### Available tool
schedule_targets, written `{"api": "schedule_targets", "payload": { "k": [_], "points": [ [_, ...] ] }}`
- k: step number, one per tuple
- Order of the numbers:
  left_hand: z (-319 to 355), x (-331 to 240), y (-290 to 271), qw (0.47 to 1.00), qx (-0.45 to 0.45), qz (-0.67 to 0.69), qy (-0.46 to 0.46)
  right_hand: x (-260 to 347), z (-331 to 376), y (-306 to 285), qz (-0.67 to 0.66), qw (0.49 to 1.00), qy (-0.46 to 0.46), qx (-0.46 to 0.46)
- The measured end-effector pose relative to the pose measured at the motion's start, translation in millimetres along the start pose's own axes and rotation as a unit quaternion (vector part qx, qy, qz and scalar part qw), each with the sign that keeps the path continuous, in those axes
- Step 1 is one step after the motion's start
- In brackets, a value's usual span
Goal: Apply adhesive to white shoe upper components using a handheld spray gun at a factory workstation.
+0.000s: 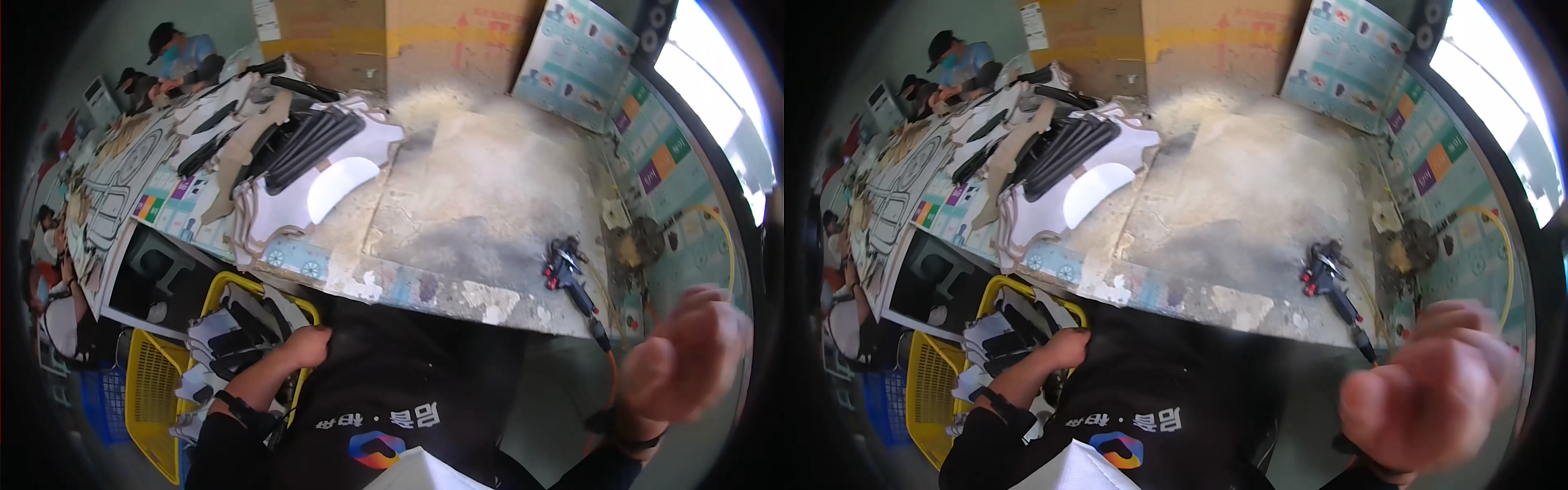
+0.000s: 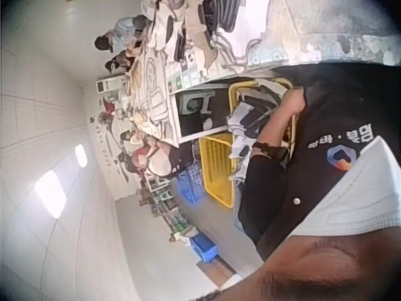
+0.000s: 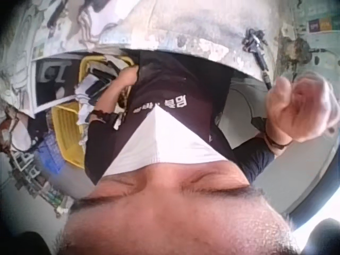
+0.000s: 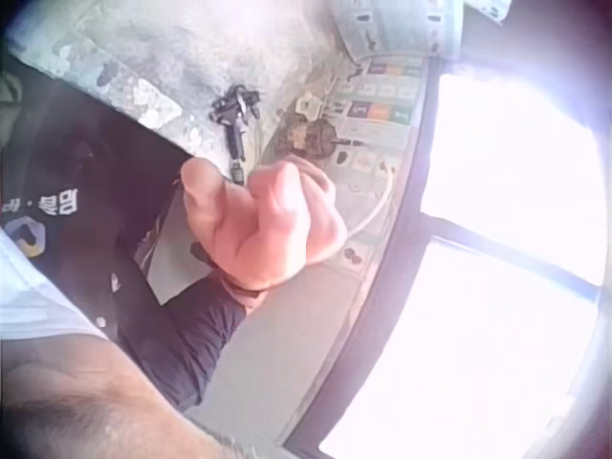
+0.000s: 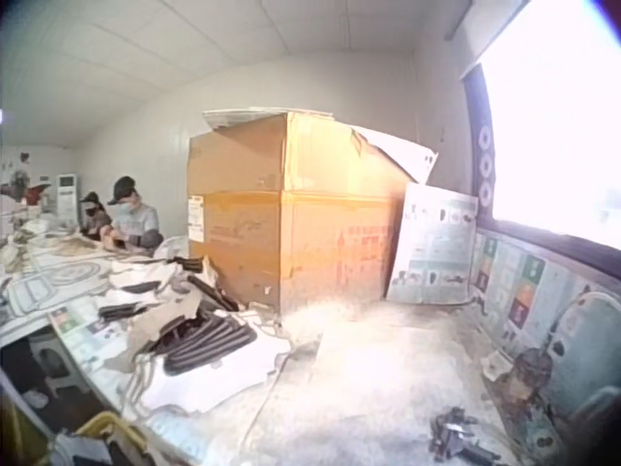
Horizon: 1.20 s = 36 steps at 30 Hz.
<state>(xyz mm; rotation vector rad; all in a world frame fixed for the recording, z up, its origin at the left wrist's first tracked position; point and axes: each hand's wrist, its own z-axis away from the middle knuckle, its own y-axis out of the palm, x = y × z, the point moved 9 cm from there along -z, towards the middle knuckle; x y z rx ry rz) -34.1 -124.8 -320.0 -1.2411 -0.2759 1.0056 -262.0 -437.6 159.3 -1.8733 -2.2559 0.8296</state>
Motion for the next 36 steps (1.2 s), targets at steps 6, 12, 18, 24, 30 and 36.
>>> {"api": "schedule_targets", "payload": {
  "k": [6, 12, 18, 24, 30, 36],
  "points": [
    [24.4, -94.8, -220.3, 0.952, -0.213, 0.12, 0.185, 19.7, 112.7, 175.1, -0.165, 0.958, 0.07, 0.223],
    [-17.8, -57.6, -351.6, 0.857, -0.474, -0.203, 0.007, -16.2, 110.2, 214.7, -0.082, 0.978, -0.062, 0.181],
    [-52.8, -38.6, -346.4, 0.855, -0.394, -0.321, -0.104, -132.5, 100.0, 217.1, -0.044, 0.955, 0.294, -0.005],
    [-40.0, -48.8, -334.1, 0.837, -0.427, -0.34, -0.05, -76.3, 176.2, 169.0, -0.112, 0.927, 0.358, 0.026],
    [-70.8, -5.5, -392.7, 0.875, -0.479, -0.067, -0.036, -64.3, 225.7, 165.6, -0.121, 0.922, 0.368, 0.002],
    [-139.5, 13.6, -428.1, 0.912, -0.398, -0.093, 0.018, -56.8, 222.3, 166.6, -0.114, 0.942, 0.313, 0.035]
  ]
}}
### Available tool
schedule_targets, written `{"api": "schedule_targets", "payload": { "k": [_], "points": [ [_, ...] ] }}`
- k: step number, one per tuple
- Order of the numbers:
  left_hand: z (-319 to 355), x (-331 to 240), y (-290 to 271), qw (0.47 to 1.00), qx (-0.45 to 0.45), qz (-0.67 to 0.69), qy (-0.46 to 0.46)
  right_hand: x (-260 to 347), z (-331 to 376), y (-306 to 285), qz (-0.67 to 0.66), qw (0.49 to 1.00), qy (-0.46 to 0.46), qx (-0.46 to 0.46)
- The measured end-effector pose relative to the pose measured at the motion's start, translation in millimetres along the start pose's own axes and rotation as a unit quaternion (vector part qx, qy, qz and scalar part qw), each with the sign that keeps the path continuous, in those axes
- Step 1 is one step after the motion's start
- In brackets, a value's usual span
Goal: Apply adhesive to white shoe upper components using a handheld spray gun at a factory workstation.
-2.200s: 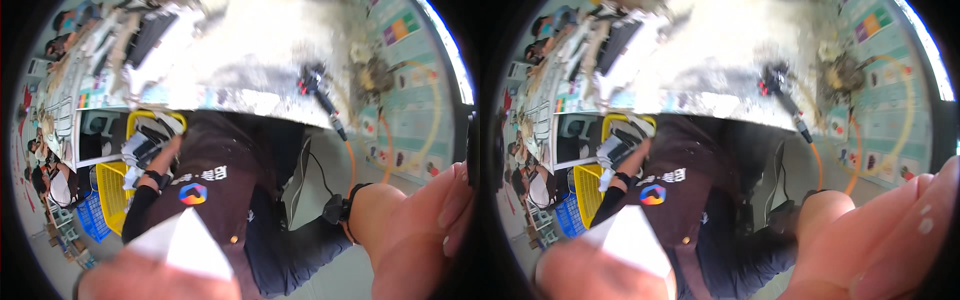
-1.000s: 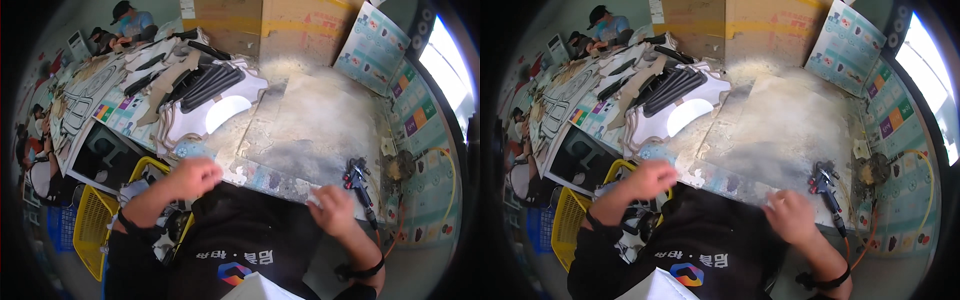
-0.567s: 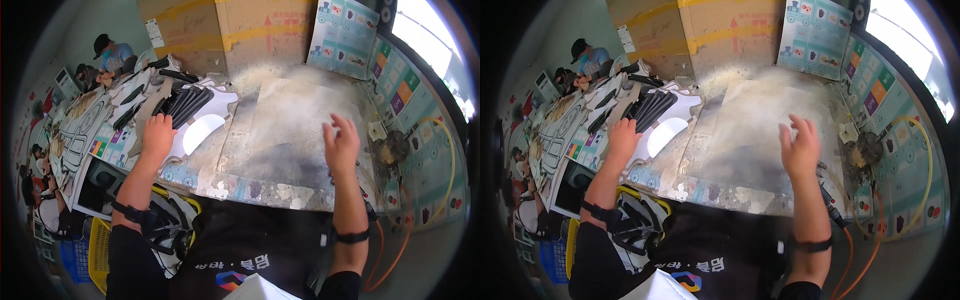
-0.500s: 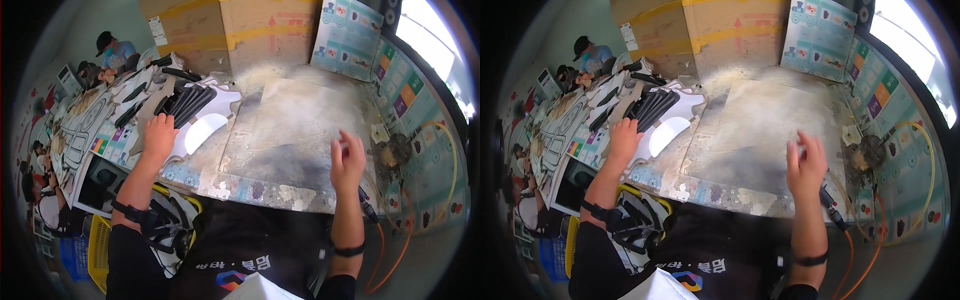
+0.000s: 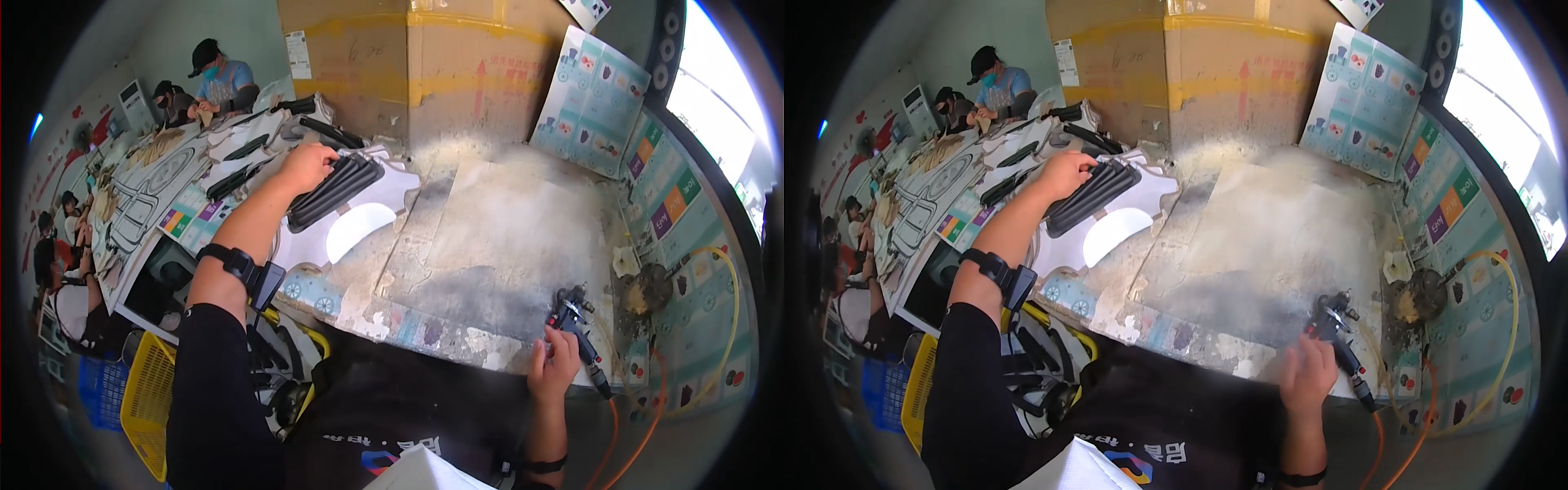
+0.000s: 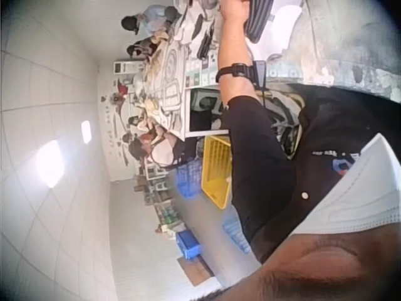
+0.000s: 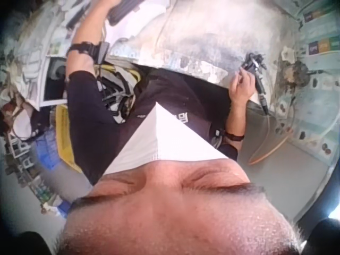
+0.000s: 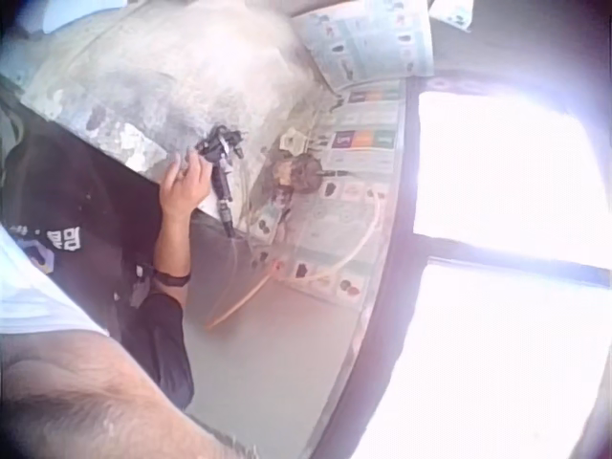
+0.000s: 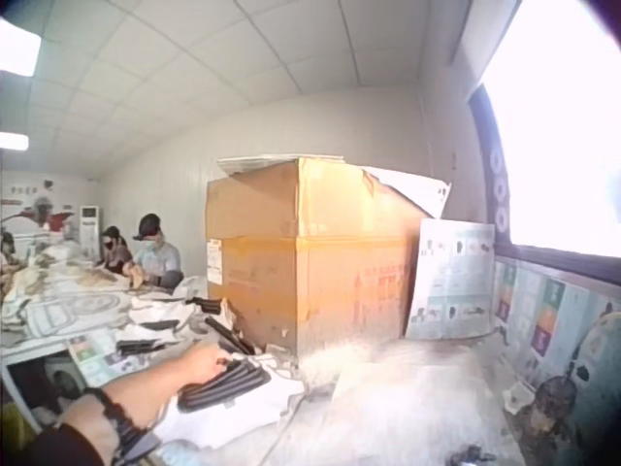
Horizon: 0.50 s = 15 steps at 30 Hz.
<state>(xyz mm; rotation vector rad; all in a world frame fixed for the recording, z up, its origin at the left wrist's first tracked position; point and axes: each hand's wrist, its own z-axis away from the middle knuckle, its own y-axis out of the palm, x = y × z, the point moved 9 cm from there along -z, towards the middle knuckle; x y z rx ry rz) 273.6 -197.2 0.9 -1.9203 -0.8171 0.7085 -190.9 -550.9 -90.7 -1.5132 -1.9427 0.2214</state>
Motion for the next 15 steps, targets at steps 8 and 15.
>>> {"api": "schedule_targets", "payload": {
  "k": [8, 15],
  "points": [
    [-60.5, 35.7, -30.5, 0.975, -0.166, 0.136, -0.061, -5.6, 0.7, 4.0, -0.015, 0.997, 0.065, 0.023],
    [-57.8, 57.2, -34.9, 0.957, -0.028, 0.262, -0.122, -8.8, 2.2, 5.1, -0.024, 0.995, 0.087, 0.028]
  ]
}}
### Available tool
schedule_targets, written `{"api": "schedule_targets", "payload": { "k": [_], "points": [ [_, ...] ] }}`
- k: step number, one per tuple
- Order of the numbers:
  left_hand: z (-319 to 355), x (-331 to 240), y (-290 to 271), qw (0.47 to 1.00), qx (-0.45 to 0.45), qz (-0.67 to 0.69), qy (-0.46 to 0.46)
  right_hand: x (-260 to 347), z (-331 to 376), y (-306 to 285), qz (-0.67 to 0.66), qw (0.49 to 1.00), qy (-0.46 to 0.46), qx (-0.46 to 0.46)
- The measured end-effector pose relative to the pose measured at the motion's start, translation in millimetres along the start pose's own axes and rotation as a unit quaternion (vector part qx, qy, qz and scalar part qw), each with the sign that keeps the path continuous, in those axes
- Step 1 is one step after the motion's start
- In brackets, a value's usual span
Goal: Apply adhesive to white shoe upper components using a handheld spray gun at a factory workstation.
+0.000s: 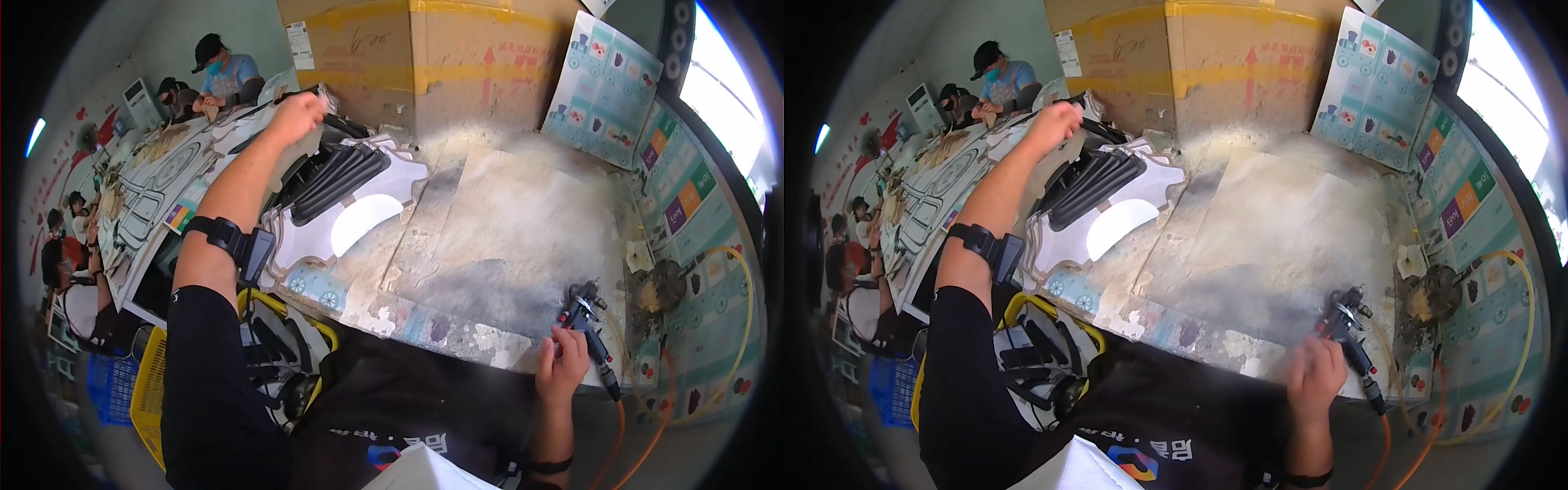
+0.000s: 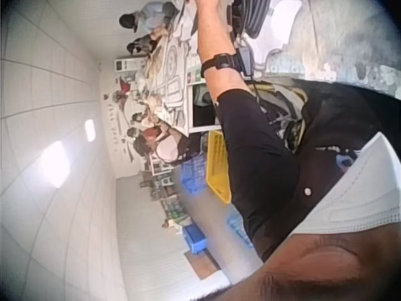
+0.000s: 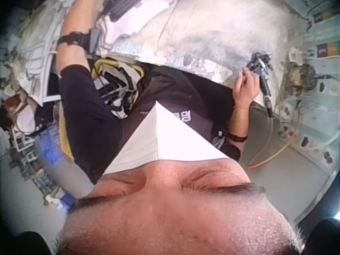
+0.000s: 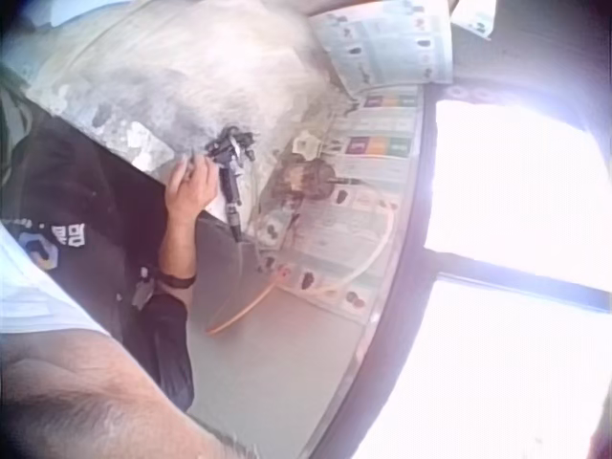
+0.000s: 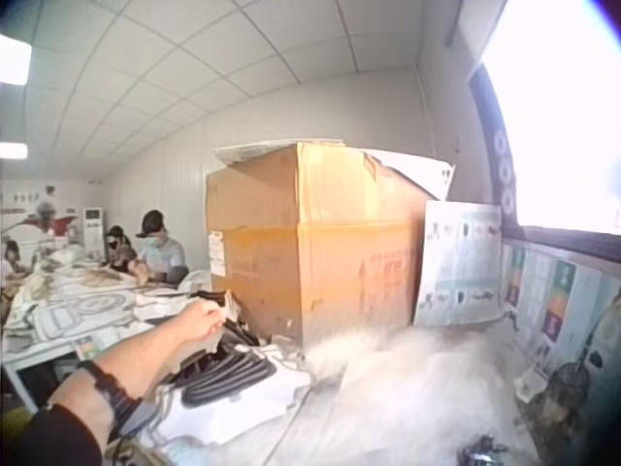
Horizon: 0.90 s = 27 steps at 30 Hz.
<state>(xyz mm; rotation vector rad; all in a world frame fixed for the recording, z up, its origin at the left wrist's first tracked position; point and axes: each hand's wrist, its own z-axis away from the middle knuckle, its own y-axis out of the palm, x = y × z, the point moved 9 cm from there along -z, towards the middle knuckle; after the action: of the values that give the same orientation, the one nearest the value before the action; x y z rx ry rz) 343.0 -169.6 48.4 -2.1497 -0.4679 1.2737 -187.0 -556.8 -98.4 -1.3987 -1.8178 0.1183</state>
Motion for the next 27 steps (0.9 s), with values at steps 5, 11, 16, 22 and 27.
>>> {"api": "schedule_targets", "payload": {
  "k": [5, 11, 16, 22, 27],
  "points": [
    [43.4, -4.8, 70.3, 0.952, 0.17, -0.23, 0.104, 2.1, 0.4, -2.2, -0.015, 1.0, -0.016, -0.008],
    [22.0, -0.3, 90.4, 0.939, 0.112, -0.306, 0.107, 10.0, -1.9, -4.9, -0.006, 0.998, -0.057, -0.014],
    [-6.5, -14.6, 74.0, 0.907, 0.025, -0.392, 0.153, 5.0, -1.7, -5.7, -0.024, 1.0, -0.009, -0.006],
    [-29.8, -10.7, -18.1, 0.947, -0.204, -0.22, 0.115, 6.5, -2.1, -6.0, -0.02, 1.0, -0.015, -0.01],
    [6.6, 1.0, -103.1, 0.97, -0.195, -0.136, 0.061, 16.3, -2.2, -5.9, -0.009, 0.997, -0.075, -0.012]
  ]
}}
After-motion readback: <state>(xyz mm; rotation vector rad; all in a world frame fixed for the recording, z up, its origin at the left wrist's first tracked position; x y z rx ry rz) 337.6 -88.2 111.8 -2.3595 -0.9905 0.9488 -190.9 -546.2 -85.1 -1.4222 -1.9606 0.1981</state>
